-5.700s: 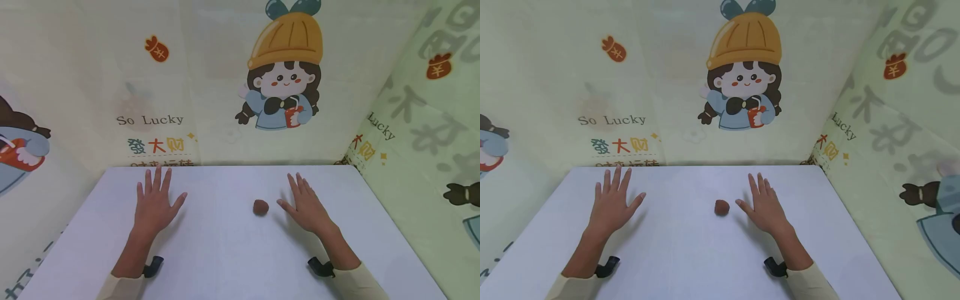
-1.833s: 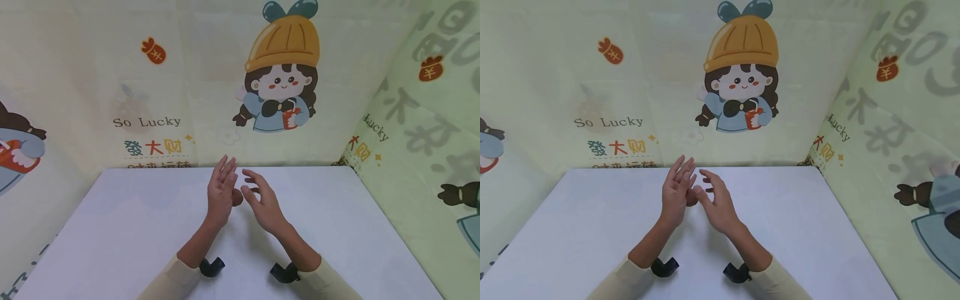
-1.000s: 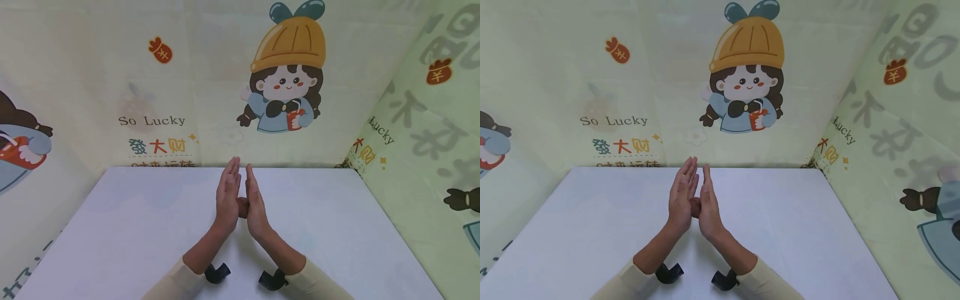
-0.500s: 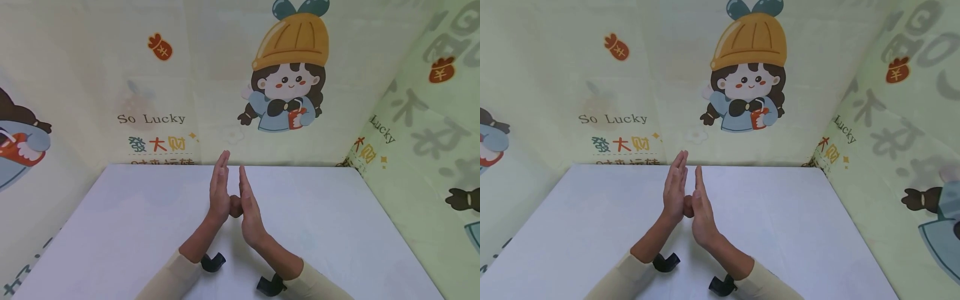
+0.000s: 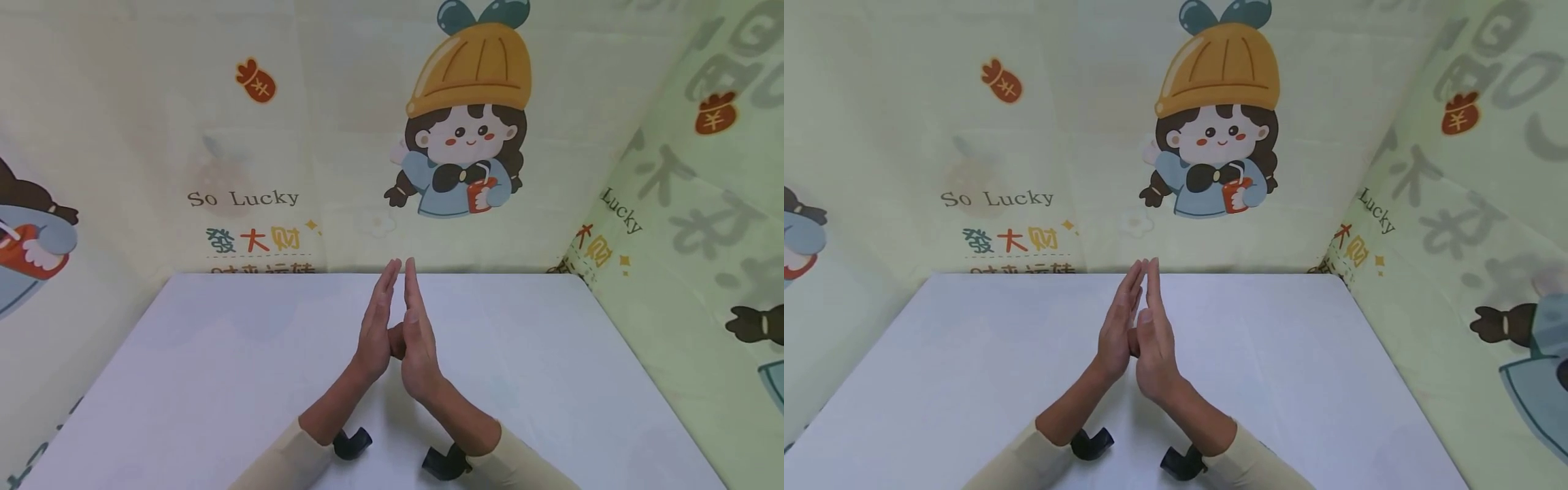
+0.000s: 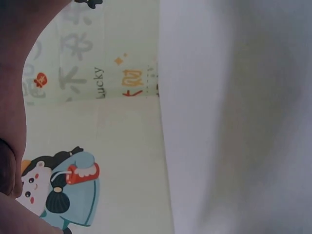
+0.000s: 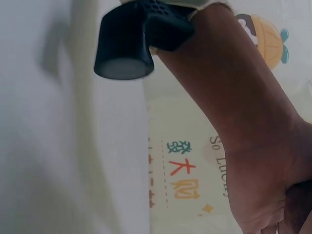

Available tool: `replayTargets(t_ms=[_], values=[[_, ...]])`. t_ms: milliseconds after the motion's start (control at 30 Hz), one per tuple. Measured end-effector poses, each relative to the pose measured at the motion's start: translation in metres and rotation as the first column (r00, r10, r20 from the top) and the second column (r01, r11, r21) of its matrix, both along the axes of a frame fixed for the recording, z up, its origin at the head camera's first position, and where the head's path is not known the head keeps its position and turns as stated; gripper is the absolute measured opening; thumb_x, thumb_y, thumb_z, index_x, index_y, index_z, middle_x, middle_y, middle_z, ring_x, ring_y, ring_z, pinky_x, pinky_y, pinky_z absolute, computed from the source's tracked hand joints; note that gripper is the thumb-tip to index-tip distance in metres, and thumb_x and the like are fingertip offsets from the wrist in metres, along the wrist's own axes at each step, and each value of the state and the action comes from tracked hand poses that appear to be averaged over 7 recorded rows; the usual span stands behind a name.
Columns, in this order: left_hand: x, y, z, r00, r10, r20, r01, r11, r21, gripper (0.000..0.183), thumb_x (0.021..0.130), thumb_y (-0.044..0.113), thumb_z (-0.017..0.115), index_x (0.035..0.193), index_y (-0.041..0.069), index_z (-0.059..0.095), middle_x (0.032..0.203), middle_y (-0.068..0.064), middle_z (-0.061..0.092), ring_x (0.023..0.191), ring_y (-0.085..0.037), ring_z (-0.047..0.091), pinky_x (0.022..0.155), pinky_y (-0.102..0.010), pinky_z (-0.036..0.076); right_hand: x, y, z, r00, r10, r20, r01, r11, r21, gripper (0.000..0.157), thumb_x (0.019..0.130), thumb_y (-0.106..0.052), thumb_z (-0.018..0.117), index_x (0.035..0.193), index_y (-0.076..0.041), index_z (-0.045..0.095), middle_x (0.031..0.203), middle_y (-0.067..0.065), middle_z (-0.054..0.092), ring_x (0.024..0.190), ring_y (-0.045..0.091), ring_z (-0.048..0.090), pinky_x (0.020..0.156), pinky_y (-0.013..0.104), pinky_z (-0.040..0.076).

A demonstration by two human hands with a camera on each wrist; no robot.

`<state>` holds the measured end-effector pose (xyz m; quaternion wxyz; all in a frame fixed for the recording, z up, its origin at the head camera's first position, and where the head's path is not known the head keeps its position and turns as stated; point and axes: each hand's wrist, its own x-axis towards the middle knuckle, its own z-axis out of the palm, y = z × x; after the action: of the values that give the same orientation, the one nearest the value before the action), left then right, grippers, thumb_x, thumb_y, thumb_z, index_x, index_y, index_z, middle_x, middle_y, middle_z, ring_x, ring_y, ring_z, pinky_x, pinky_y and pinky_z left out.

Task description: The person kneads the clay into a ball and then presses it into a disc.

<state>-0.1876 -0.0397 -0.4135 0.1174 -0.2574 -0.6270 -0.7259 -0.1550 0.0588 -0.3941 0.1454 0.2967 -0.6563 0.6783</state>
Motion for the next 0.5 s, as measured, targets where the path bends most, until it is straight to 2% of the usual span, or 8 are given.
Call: replayTargets(t_ms=[100,133,200,233,300,367,467,500], values=[[0.004,0.004,-0.003,0.998,-0.059,-0.014,0.059,0.998,0.000,0.057,0.113,0.022,0.017,0.168,0.009,0.020,0.173,-0.003,0.023,0.158,-0.016,0.019,0.126,-0.051,0.012,-0.002,0.004,0.002,0.998,-0.040,-0.038,0.040,0.999,0.000,0.063,0.115,-0.040,0.018,0.170,-0.014,0.003,0.177,0.001,0.004,0.103,0.013,0.062,0.059,0.024,0.045],[0.005,0.006,-0.004,0.997,-0.078,-0.020,0.078,0.997,-0.001,0.057,0.113,0.022,0.016,0.168,0.008,0.019,0.173,-0.003,0.023,0.158,-0.012,0.019,0.126,-0.050,0.012,-0.002,0.005,0.003,0.997,-0.060,-0.054,0.060,0.998,0.004,0.064,0.115,-0.042,0.019,0.170,-0.013,0.003,0.177,0.000,0.002,0.128,0.015,0.054,0.075,0.023,0.049],[0.008,0.009,-0.006,0.993,-0.111,-0.031,0.110,0.994,-0.004,0.057,0.113,0.021,0.013,0.168,0.007,0.019,0.173,-0.004,0.023,0.138,-0.008,0.050,0.126,-0.049,0.012,-0.004,0.008,0.006,0.991,-0.101,-0.086,0.103,0.995,0.014,0.067,0.114,-0.044,0.020,0.170,-0.012,0.003,0.177,0.000,0.001,0.159,0.022,0.015,0.111,0.028,0.037],[0.010,0.010,-0.006,0.992,-0.123,-0.034,0.123,0.992,-0.008,0.057,0.113,0.021,0.012,0.168,0.007,0.019,0.173,-0.004,0.023,0.120,-0.005,0.060,0.126,-0.049,0.012,-0.005,0.010,0.008,0.988,-0.117,-0.102,0.119,0.993,0.016,0.068,0.114,-0.046,0.021,0.170,-0.010,0.003,0.177,0.000,0.001,0.161,0.023,0.004,0.121,0.034,0.024],[0.014,0.013,-0.006,0.989,-0.140,-0.049,0.139,0.990,-0.018,0.057,0.113,0.021,0.010,0.168,0.006,0.018,0.174,-0.008,0.022,0.117,-0.002,0.060,0.127,-0.048,0.012,-0.007,0.013,0.010,0.982,-0.141,-0.126,0.145,0.989,0.018,0.071,0.114,-0.049,0.021,0.169,-0.009,0.002,0.177,-0.001,0.001,0.161,0.024,-0.001,0.127,0.044,0.003],[0.019,0.015,-0.005,0.987,-0.149,-0.065,0.148,0.989,-0.019,0.058,0.113,0.022,0.010,0.168,0.005,0.018,0.173,-0.011,0.022,0.117,-0.006,0.061,0.127,-0.047,0.013,-0.009,0.016,0.011,0.978,-0.155,-0.139,0.159,0.987,0.016,0.071,0.114,-0.049,0.021,0.169,-0.008,0.002,0.177,-0.001,0.001,0.161,0.023,-0.001,0.126,0.050,0.000],[0.025,0.018,-0.003,0.985,-0.150,-0.082,0.149,0.989,-0.013,0.058,0.114,0.024,0.010,0.168,0.004,0.017,0.173,-0.014,0.021,0.154,-0.014,0.029,0.126,-0.042,0.016,-0.013,0.020,0.011,0.978,-0.153,-0.144,0.157,0.988,0.014,0.071,0.114,-0.048,0.020,0.169,-0.008,0.002,0.177,0.000,0.001,0.161,0.022,-0.002,0.125,0.054,-0.001],[0.026,0.018,-0.002,0.985,-0.151,-0.081,0.150,0.989,-0.010,0.058,0.114,0.024,0.010,0.168,0.005,0.017,0.174,-0.012,0.020,0.148,-0.014,0.037,0.126,-0.039,0.018,-0.014,0.021,0.011,0.979,-0.148,-0.140,0.152,0.988,0.016,0.070,0.114,-0.047,0.019,0.169,-0.008,0.002,0.177,-0.001,0.000,0.161,0.021,-0.002,0.125,0.054,-0.001]])
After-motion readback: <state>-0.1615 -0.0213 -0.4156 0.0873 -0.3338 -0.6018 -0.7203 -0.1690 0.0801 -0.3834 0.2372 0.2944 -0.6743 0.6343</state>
